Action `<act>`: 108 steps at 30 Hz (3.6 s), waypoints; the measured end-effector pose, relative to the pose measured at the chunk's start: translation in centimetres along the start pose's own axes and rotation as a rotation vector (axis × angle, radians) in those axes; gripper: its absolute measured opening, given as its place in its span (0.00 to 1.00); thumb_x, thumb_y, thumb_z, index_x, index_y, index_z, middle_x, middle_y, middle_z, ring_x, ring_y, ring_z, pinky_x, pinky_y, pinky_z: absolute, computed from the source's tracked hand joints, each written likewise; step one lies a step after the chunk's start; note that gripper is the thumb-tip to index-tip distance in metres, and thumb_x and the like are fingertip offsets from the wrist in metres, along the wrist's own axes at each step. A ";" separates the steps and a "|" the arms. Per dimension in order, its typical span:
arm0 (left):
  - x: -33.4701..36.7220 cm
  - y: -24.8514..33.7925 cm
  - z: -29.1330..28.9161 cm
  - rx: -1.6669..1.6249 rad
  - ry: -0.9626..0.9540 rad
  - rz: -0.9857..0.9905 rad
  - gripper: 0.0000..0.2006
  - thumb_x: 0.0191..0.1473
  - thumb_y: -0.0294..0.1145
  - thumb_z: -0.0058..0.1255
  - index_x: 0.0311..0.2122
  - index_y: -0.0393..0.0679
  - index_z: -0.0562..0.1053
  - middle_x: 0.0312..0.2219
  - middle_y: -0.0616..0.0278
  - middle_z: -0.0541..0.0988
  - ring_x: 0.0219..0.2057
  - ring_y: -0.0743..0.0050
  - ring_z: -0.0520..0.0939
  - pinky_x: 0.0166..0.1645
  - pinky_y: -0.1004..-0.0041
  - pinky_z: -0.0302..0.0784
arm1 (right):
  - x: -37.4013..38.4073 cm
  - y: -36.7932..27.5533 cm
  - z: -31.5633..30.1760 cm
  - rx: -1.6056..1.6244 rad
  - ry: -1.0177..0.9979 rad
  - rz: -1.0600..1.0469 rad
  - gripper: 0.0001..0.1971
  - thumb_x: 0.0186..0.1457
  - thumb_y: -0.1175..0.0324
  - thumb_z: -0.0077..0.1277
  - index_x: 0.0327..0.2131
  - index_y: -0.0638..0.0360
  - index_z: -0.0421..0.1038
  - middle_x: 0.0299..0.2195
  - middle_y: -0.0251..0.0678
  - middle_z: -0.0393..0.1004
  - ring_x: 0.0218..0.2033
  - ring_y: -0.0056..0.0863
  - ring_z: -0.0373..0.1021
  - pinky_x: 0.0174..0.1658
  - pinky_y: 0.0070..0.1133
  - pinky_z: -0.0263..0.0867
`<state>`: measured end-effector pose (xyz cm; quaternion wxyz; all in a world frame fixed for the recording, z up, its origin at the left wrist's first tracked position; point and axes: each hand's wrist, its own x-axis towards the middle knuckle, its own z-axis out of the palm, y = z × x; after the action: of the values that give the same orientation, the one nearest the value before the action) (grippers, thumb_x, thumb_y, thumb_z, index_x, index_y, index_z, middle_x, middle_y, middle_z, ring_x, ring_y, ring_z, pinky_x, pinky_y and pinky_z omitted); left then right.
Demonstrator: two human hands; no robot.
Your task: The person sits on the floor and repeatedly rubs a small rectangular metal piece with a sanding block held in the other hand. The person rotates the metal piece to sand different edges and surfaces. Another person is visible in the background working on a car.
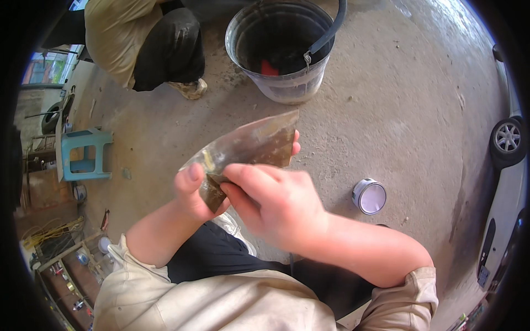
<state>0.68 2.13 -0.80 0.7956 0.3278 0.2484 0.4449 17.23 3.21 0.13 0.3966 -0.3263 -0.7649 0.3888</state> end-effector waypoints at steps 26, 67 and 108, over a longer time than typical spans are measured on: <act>-0.5 0.2 0.4 0.561 0.111 -0.047 0.23 0.46 0.15 0.46 0.51 0.39 0.69 0.39 0.65 0.76 0.40 0.79 0.76 0.44 0.74 0.75 | 0.8 2.2 -0.9 -0.091 0.123 0.025 0.10 0.50 0.76 0.61 0.38 0.58 0.76 0.29 0.37 0.80 0.26 0.34 0.78 0.28 0.24 0.73; -3.2 2.4 -3.2 0.385 0.226 -0.342 0.18 0.58 0.23 0.51 0.54 0.36 0.70 0.42 0.65 0.79 0.43 0.83 0.77 0.50 0.75 0.73 | 0.8 6.7 -5.7 -0.331 -0.417 -0.150 0.06 0.54 0.75 0.56 0.36 0.59 0.73 0.28 0.35 0.77 0.28 0.34 0.74 0.32 0.26 0.72; -2.4 -0.9 -0.9 0.193 0.424 -0.317 0.17 0.64 0.30 0.50 0.56 0.38 0.70 0.46 0.64 0.79 0.48 0.75 0.77 0.55 0.70 0.72 | 0.1 3.1 -1.9 -0.065 0.107 0.313 0.13 0.52 0.76 0.59 0.42 0.60 0.73 0.27 0.34 0.77 0.26 0.18 0.72 0.33 0.18 0.70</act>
<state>-0.60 -0.02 -1.87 0.7506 0.2585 0.4988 0.3478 19.38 5.48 -1.78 0.3608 -0.4743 -0.6947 0.4027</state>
